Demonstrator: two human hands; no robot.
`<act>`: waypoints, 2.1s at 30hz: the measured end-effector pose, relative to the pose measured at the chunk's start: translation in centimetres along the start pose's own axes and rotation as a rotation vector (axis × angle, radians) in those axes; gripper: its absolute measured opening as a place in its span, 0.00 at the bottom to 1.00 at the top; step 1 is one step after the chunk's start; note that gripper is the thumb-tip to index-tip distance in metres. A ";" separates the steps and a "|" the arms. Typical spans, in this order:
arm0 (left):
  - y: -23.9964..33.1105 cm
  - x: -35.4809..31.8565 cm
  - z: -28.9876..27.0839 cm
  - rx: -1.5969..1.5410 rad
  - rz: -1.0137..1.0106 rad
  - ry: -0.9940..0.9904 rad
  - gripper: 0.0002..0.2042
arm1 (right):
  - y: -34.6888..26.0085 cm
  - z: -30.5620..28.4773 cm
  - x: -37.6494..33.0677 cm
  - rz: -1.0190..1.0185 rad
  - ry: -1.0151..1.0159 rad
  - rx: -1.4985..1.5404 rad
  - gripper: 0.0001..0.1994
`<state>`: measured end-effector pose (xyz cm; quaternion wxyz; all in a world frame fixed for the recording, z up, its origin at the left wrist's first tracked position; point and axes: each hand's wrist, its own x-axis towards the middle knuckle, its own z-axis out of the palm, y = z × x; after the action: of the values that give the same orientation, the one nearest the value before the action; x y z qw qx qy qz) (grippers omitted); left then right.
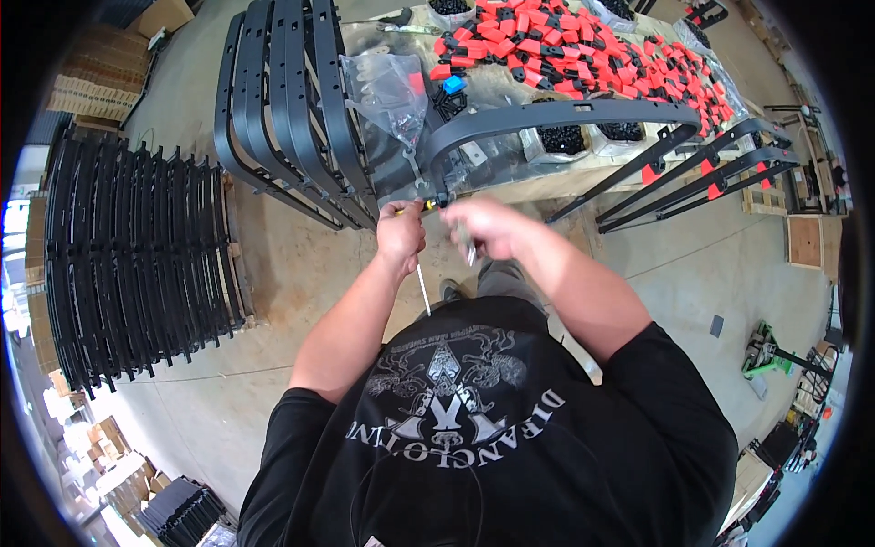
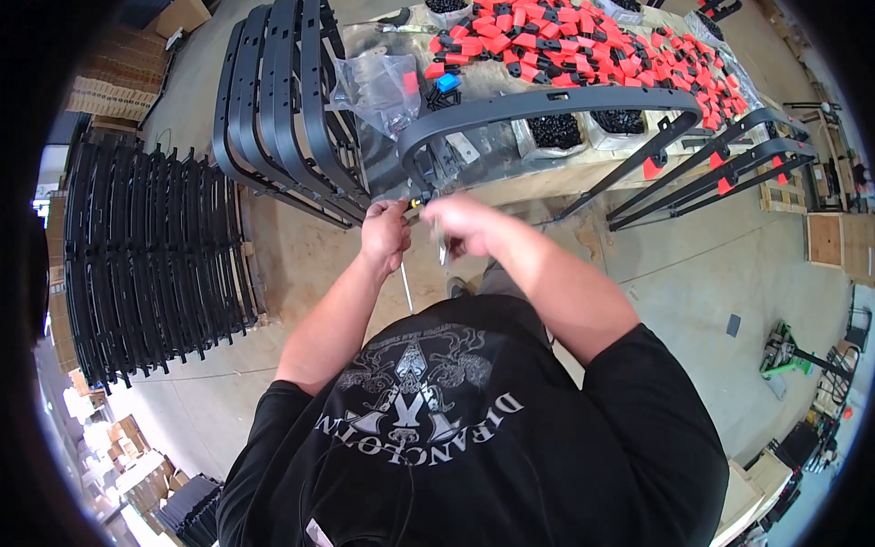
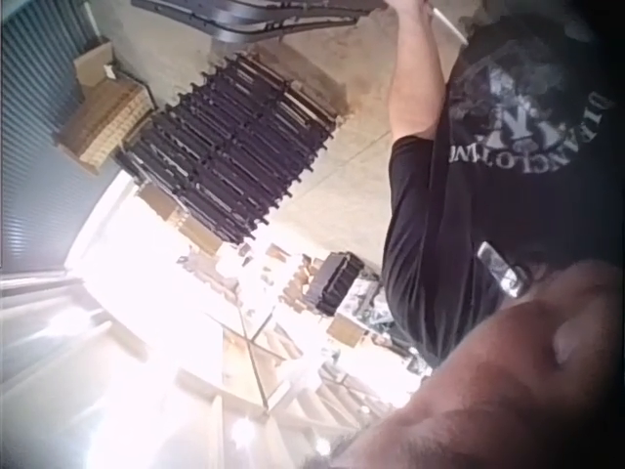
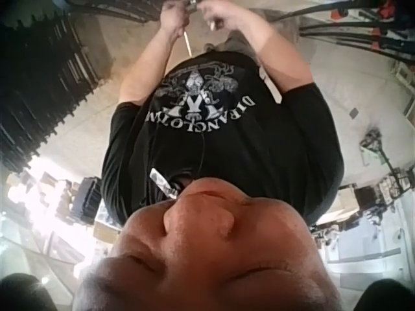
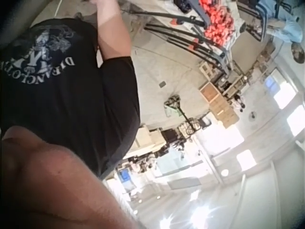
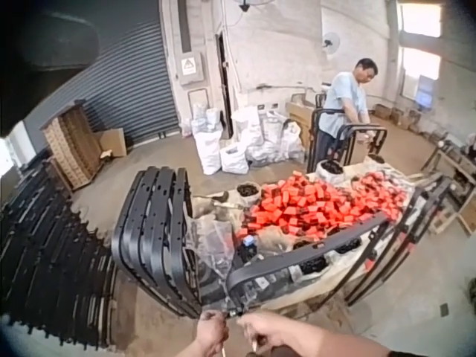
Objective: Manually attaching red protective caps and trimming components on black metal frames at a workbench in a manufacturing setting.
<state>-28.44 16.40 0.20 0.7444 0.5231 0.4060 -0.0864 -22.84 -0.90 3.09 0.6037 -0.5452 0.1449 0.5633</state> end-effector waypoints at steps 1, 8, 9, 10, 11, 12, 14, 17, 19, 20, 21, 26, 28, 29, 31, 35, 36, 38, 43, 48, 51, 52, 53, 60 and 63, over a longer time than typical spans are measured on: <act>-0.1 -0.2 0.3 0.001 0.001 -0.001 0.12 | -0.6 -0.8 -0.2 0.021 -0.068 0.120 0.10; 0.2 -0.3 0.7 0.045 0.083 0.053 0.11 | 1.5 -0.1 3.2 -0.114 0.213 -0.617 0.12; -0.1 -0.3 0.5 0.028 0.083 0.049 0.11 | 0.3 0.3 0.8 0.025 0.047 -0.085 0.12; -0.3 -0.4 0.6 0.017 0.083 0.038 0.11 | 0.0 -0.9 0.7 0.054 -0.053 0.069 0.12; -0.4 -0.5 0.6 0.018 0.078 0.038 0.11 | 0.7 -0.9 0.9 0.057 -0.051 0.071 0.12; -0.5 -0.5 0.5 0.041 0.084 0.047 0.11 | 2.0 -0.7 1.6 -0.096 0.015 -0.234 0.12; -0.3 -0.5 0.9 0.070 0.088 0.049 0.11 | 4.4 -0.5 3.8 -0.481 0.578 -1.166 0.13; 0.1 0.2 0.8 0.060 0.088 0.072 0.11 | 0.8 0.9 1.4 0.001 0.091 -0.560 0.14; -0.1 -0.7 0.7 -0.008 0.078 0.046 0.11 | -0.3 -0.1 -0.2 0.051 0.004 -0.044 0.12; -0.3 -0.4 0.9 0.041 0.114 0.078 0.11 | 0.3 -0.5 0.3 0.001 -0.026 -0.094 0.12; -0.4 -0.3 0.7 0.042 0.114 0.077 0.11 | 1.7 -0.8 1.5 -0.050 -0.057 -0.144 0.12; -0.6 -0.2 0.4 0.059 0.073 0.077 0.11 | 2.0 0.9 2.1 -0.191 0.421 -0.726 0.12; -0.5 0.2 0.9 0.047 0.095 0.080 0.11 | -0.5 0.7 -0.8 0.021 0.083 -0.045 0.12; -0.6 0.1 1.0 0.037 0.114 0.083 0.11 | -0.5 0.6 -1.0 0.019 0.085 -0.020 0.12; -0.8 -0.2 1.0 0.067 0.130 0.102 0.11 | 1.9 -0.3 1.1 -0.101 0.025 -0.349 0.12; -0.9 0.1 0.3 0.078 0.080 0.076 0.11 | 2.3 0.5 3.1 -0.104 0.234 -0.874 0.10; -1.2 0.5 0.1 0.053 0.081 0.074 0.11 | 0.0 1.1 0.7 0.014 0.059 -0.515 0.10; -1.5 0.5 0.3 0.041 0.122 0.078 0.11 | -0.8 0.3 -0.7 0.037 0.019 -0.207 0.11; -1.0 0.2 0.8 0.041 0.104 0.034 0.10 | 4.5 -0.9 4.9 -0.457 0.670 -1.198 0.14; -1.2 -0.2 0.6 0.004 0.147 0.053 0.10 | -0.3 -0.3 -0.4 0.046 -0.028 -0.152 0.11; -0.8 0.3 1.2 0.033 0.094 0.031 0.11 | 5.1 -1.5 5.2 -0.388 0.587 -1.159 0.15; -1.0 -0.1 0.6 0.030 0.093 0.042 0.11 | 4.8 -1.4 5.5 -0.339 0.460 -1.158 0.16; -0.9 -0.2 0.5 0.038 0.080 0.037 0.11 | 3.9 -1.4 5.5 -0.293 0.338 -1.156 0.16; -0.7 0.0 2.4 0.056 0.123 0.010 0.11 | 7.1 -3.7 7.4 -0.541 0.548 -1.137 0.15; -1.3 0.0 0.3 0.002 0.124 0.056 0.11 | 2.3 0.3 3.2 -0.074 0.183 -0.744 0.13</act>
<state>-29.03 15.59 -0.63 0.7361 0.5504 0.3931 -0.0259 -23.88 0.54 -0.50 0.3691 -0.7800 -0.0360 0.5041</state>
